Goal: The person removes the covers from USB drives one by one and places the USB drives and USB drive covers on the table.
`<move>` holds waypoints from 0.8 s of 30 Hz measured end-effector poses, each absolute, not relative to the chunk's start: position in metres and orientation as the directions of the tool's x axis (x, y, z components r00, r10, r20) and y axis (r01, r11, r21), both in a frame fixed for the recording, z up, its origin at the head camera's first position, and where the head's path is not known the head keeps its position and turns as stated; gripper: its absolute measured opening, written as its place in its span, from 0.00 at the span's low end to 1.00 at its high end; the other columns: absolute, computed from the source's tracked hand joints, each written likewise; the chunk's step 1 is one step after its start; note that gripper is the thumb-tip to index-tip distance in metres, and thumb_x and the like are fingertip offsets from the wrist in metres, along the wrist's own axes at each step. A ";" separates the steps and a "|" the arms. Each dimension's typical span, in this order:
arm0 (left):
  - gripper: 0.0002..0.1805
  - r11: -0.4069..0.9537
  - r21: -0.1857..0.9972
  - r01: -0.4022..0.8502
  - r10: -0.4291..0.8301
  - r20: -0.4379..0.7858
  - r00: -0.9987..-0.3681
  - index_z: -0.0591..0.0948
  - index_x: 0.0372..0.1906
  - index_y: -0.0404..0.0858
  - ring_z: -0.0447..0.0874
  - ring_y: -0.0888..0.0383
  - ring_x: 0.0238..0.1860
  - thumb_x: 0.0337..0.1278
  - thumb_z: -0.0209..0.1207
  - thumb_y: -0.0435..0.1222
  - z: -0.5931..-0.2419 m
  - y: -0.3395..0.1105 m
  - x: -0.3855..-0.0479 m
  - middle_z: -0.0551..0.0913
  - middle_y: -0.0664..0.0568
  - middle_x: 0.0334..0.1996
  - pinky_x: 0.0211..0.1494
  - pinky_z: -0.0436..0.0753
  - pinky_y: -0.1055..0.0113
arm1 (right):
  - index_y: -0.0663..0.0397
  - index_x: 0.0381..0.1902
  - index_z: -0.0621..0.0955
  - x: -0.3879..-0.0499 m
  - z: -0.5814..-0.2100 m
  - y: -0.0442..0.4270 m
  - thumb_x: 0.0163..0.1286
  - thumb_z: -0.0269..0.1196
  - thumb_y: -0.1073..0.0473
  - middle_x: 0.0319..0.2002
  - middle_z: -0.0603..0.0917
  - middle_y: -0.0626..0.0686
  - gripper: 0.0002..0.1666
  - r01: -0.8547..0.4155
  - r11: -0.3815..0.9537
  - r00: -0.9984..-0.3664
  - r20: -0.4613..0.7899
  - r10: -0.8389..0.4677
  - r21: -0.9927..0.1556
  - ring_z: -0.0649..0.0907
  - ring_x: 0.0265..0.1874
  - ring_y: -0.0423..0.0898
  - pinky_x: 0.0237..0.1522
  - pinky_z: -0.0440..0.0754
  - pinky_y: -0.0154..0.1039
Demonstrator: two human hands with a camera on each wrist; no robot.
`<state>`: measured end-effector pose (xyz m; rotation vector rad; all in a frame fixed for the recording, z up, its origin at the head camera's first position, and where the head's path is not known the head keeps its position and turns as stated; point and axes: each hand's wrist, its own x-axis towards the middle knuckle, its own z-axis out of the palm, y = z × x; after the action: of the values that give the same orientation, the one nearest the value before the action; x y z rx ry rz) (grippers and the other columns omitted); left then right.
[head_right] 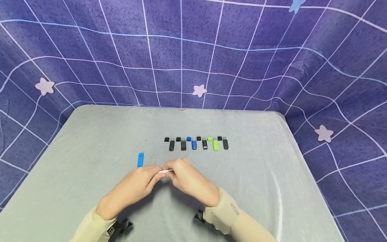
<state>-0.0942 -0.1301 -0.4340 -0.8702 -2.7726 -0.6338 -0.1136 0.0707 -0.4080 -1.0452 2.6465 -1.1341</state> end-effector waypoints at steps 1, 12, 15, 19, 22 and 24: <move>0.16 0.740 0.339 0.580 0.507 0.286 -0.813 0.73 0.27 0.50 0.66 0.66 0.25 0.77 0.55 0.47 -0.434 -0.129 -0.094 0.66 0.66 0.21 0.30 0.71 0.70 | 0.60 0.41 0.89 -0.113 -0.407 0.072 0.69 0.69 0.62 0.37 0.91 0.52 0.07 -0.568 0.500 -0.760 0.183 -0.623 -0.654 0.87 0.34 0.39 0.38 0.84 0.27; 0.18 0.688 0.375 0.622 0.532 0.322 -0.783 0.69 0.26 0.50 0.59 0.69 0.21 0.80 0.53 0.44 -0.434 -0.123 -0.093 0.58 0.66 0.19 0.24 0.62 0.75 | 0.53 0.41 0.90 -0.108 -0.399 0.082 0.69 0.68 0.56 0.38 0.92 0.48 0.09 -0.619 0.485 -0.721 0.203 -0.662 -0.618 0.87 0.34 0.35 0.40 0.83 0.24; 0.18 0.680 0.368 0.634 0.545 0.326 -0.773 0.68 0.27 0.50 0.58 0.70 0.22 0.79 0.53 0.45 -0.432 -0.124 -0.093 0.58 0.66 0.20 0.23 0.61 0.75 | 0.53 0.45 0.90 -0.107 -0.397 0.086 0.70 0.68 0.58 0.39 0.92 0.48 0.09 -0.612 0.448 -0.716 0.216 -0.664 -0.652 0.88 0.36 0.35 0.41 0.83 0.23; 0.15 0.672 0.352 0.651 0.557 0.340 -0.758 0.70 0.29 0.51 0.59 0.70 0.22 0.79 0.53 0.46 -0.429 -0.126 -0.093 0.60 0.67 0.21 0.24 0.62 0.75 | 0.52 0.49 0.90 -0.107 -0.397 0.090 0.71 0.68 0.59 0.41 0.92 0.48 0.11 -0.624 0.402 -0.701 0.254 -0.666 -0.670 0.88 0.37 0.34 0.41 0.83 0.22; 0.14 0.672 0.348 0.654 0.560 0.340 -0.756 0.72 0.30 0.51 0.60 0.70 0.23 0.79 0.53 0.46 -0.428 -0.126 -0.094 0.61 0.67 0.22 0.25 0.63 0.75 | 0.51 0.50 0.90 -0.108 -0.398 0.092 0.72 0.67 0.59 0.41 0.92 0.47 0.11 -0.662 0.377 -0.674 0.294 -0.678 -0.647 0.87 0.35 0.32 0.40 0.82 0.22; 0.13 0.673 0.344 0.654 0.562 0.337 -0.755 0.74 0.32 0.51 0.61 0.70 0.23 0.79 0.52 0.45 -0.427 -0.126 -0.094 0.63 0.67 0.22 0.25 0.64 0.75 | 0.52 0.50 0.89 -0.109 -0.399 0.092 0.72 0.67 0.59 0.40 0.92 0.47 0.11 -0.693 0.369 -0.654 0.325 -0.683 -0.620 0.85 0.32 0.33 0.38 0.82 0.22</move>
<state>-0.0939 -0.1258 -0.4269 -0.9876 -2.6838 -0.6699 -0.1088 0.0924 -0.3992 -1.3116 2.6094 -1.1917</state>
